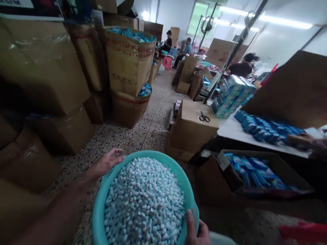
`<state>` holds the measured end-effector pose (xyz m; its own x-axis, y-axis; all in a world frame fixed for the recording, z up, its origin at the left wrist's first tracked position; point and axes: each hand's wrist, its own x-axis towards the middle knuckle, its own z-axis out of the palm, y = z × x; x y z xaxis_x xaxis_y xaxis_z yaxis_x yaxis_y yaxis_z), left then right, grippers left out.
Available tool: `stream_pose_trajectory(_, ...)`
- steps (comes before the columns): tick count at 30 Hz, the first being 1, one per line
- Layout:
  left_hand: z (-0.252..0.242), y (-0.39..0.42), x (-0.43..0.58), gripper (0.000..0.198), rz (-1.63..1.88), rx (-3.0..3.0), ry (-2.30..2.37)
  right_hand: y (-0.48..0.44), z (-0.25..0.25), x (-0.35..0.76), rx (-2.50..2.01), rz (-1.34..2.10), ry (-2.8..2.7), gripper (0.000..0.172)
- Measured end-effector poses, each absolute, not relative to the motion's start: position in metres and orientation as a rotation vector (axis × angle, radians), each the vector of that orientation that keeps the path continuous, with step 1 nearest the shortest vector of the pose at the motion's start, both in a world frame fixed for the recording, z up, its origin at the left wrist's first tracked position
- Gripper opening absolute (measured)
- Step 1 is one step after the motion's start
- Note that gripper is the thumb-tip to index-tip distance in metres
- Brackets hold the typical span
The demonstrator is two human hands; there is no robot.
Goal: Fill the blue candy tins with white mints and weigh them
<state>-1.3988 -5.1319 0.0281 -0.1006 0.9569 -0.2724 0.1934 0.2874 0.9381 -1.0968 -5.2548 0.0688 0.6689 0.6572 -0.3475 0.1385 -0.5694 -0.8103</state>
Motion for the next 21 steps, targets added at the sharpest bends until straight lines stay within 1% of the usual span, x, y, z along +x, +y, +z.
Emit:
stream_pose_trajectory(5,0.041,-5.002,-1.423,0.069,0.960,0.958,1.578,-5.077,0.068,-1.108,-1.957,0.926,-0.698,0.065)
stream_pose_trajectory(9,0.058,-4.888,-1.449,0.076,1.022,0.845,1.625,-4.935,0.073,-1.128,-1.823,0.995,-0.795,0.061)
stream_pose_trajectory(13,0.066,-4.752,-1.470,0.081,1.050,0.927,1.629,-4.794,0.060,-1.147,-1.783,1.048,-0.764,0.060)
stream_pose_trajectory(16,0.067,-4.643,-1.476,0.081,1.080,1.019,1.662,-4.689,0.056,-1.156,-1.778,1.039,-0.724,0.059)
stream_pose_trajectory(21,0.076,-4.459,-1.463,0.077,1.050,1.087,1.646,-4.525,0.076,-1.157,-1.816,0.954,-0.629,0.058)
